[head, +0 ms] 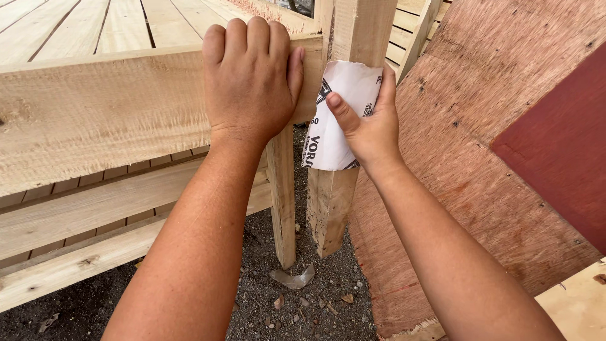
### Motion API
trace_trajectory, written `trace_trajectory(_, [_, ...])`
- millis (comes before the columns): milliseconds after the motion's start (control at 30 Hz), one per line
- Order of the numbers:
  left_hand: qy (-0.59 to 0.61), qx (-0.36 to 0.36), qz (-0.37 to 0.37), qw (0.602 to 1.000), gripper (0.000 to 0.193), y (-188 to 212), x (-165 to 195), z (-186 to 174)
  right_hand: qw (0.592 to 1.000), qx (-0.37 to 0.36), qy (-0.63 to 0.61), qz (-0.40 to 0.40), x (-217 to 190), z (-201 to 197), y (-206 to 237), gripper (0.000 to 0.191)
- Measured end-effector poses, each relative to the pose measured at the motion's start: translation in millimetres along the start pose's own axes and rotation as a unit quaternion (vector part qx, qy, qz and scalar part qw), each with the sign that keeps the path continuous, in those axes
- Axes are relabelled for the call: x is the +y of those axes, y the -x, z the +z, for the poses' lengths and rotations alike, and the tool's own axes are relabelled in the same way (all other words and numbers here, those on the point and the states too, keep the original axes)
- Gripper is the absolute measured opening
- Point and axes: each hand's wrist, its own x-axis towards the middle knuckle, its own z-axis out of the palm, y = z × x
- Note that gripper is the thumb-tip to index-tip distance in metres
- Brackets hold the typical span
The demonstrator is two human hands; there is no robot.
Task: The person sands a wooden furniture frame outdoors, rubbing sandpaper along the rails, corner posts and legs of the frame. They reposition around the furniture and work on different surfaces one after another, holding the frame steady with one hand while sanding with the other.
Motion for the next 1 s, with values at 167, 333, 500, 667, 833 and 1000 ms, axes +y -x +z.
trace_trajectory(167, [-0.025,0.001,0.001,1.000,0.036,0,1,0,0.989,-0.017,0.022,0.142,18,-3,68,0.127])
trace_trajectory(333, [-0.026,-0.005,-0.004,1.000,0.033,-1,2,-1,0.992,-0.017,0.059,0.107,22,-9,76,0.125])
trace_trajectory(500, [-0.018,0.004,-0.003,1.000,0.035,0,1,0,0.999,0.001,0.011,-0.031,15,-4,31,0.116])
trace_trajectory(667, [-0.015,-0.008,0.002,1.000,0.033,-2,0,-2,0.991,0.010,0.136,0.003,10,4,80,0.116])
trace_trajectory(833, [-0.012,-0.002,-0.005,1.000,0.032,-2,1,-2,0.994,0.041,0.090,0.052,-8,7,60,0.101])
trace_trajectory(1000, [0.001,0.003,-0.008,1.000,0.031,-2,2,0,0.981,0.077,0.148,-0.098,-25,5,38,0.095])
